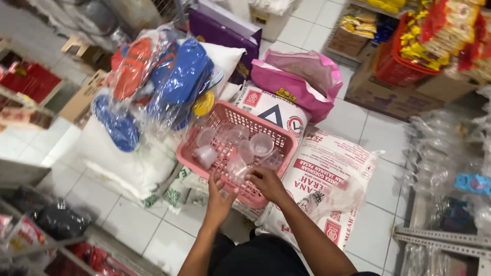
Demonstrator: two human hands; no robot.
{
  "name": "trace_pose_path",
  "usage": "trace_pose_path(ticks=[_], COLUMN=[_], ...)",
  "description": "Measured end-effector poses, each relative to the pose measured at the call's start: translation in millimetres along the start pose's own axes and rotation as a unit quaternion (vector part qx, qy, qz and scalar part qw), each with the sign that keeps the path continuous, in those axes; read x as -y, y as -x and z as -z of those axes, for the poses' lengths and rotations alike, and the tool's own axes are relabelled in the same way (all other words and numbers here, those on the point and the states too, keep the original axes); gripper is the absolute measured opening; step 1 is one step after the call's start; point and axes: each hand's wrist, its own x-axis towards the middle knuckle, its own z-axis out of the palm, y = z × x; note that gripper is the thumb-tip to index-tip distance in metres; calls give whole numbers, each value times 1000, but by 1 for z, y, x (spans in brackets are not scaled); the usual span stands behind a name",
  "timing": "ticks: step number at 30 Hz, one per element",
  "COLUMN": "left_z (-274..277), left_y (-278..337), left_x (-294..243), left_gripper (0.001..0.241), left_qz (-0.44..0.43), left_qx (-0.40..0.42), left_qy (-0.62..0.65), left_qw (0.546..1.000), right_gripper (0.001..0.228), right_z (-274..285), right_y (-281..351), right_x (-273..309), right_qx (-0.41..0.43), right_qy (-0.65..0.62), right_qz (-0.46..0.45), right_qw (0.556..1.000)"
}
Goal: The person organizes clear plastic cups by moving stacks of them into a pink plastic basket and placing other stacks onto a shelf in a store.
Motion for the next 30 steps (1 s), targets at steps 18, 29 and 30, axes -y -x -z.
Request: trace_pose_path(ticks=[18,29,30], left_z=[108,158,157], left_y=[-153,-160,-163], left_x=[50,36,35], left_gripper=[75,81,81], left_qz=[80,118,127], left_qx=[257,264,263], left_qy=[132,108,104], left_qw=[954,951,951], right_gripper=[49,43,42], right_z=[-6,-35,-35], right_y=[-138,-104,-104], right_x=[-118,-74,-74], right_qx=[-293,-381,-390], right_qy=[100,166,192], right_qz=[-323,-283,-245], right_qw=[895,864,867])
